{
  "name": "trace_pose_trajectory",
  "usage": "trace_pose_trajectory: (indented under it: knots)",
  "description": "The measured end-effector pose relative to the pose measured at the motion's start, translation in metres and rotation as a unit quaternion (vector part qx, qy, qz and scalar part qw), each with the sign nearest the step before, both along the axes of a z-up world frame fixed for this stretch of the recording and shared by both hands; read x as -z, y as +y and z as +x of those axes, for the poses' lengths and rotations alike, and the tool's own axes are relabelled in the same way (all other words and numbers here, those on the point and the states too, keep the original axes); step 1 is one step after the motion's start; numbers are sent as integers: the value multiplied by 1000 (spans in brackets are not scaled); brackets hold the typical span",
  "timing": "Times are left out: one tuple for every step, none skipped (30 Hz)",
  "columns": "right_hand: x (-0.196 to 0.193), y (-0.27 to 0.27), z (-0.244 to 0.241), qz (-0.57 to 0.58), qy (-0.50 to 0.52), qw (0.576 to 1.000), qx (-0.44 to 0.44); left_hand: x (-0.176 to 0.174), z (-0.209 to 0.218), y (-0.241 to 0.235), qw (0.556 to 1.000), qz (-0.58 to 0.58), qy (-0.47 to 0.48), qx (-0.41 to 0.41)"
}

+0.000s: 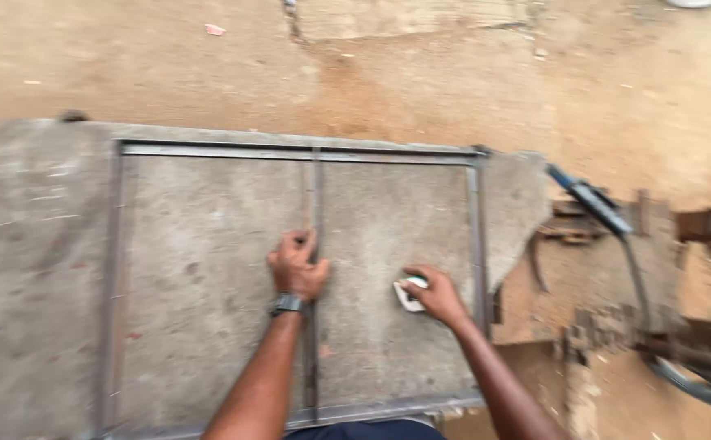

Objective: The person positions a metal bar across a rectangular steel frame on a work table, then uses an arc welding electrode holder to weld the bar to the frame, producing sparks. They reposition the frame, adjust welding rods, and weld additional joints along the frame edges.

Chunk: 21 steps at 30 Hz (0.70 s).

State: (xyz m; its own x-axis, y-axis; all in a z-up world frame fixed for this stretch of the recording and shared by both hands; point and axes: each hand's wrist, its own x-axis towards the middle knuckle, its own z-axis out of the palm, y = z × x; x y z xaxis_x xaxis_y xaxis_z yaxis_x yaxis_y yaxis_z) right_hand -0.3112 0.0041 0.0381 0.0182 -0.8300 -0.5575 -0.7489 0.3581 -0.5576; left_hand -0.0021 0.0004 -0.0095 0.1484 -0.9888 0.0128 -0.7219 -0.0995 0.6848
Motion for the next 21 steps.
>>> trace_pose_trajectory:
  knots:
    - [13,7,-4,-75,-21,996,-41,0,8,-1,1000,-7,-28,-12]
    - [-14,2,-20,-75,-2,997,-28,5,-5,-1,1000,-7,-11,2]
    - [-34,-7,-22,-87,29,996,-6,8,-2,0,1000,-19,-22,-6]
    - [-54,-15,-23,-98,61,993,15,11,1,0,999,-31,-33,-13]
    - [-42,-28,-64,-98,58,993,16,10,0,-1,999,-31,-35,-12]
    - [-30,-41,-104,-153,110,980,62,9,0,-3,999,-27,-38,-13]
    - [-16,-58,-142,-205,158,960,103,7,2,-2,999,-22,-44,-21]
    - [4,-64,-201,-204,152,962,98,5,-1,-2,998,-21,-49,-26]
    - [22,-81,-254,-203,280,935,78,4,-1,-1,999,-10,-43,-25]
    - [34,-104,-303,-201,403,891,56,3,0,0,999,1,-36,-25]
    - [41,-116,-333,-207,386,898,41,0,1,1,998,3,-51,-44]
    - [45,-133,-362,-166,425,889,44,-1,2,0,998,-10,-46,-40]
    - [45,-148,-392,-124,467,874,48,-2,0,-1,999,-22,-39,-31]
    - [59,-156,-405,-128,454,881,34,-5,4,-1,997,-19,-51,-46]
    - [66,-164,-426,-64,481,874,34,-7,1,-3,998,-30,-44,-37]
    - [73,-172,-448,0,507,861,33,-9,-3,-4,998,-42,-36,-27]
    - [126,-175,-489,-6,500,866,19,-10,0,-3,997,-40,-45,-42]
    - [166,-182,-529,-27,498,867,1,-12,3,-1,998,-33,-42,-37]
    - [189,-193,-571,-49,500,864,-13,-13,1,-2,999,-29,-34,-28]
    - [195,-197,-570,-56,497,866,-22,-11,1,-4,998,-30,-38,-40]
    - [196,-198,-572,-103,508,854,-47,-10,-1,-4,998,-27,-36,-34]
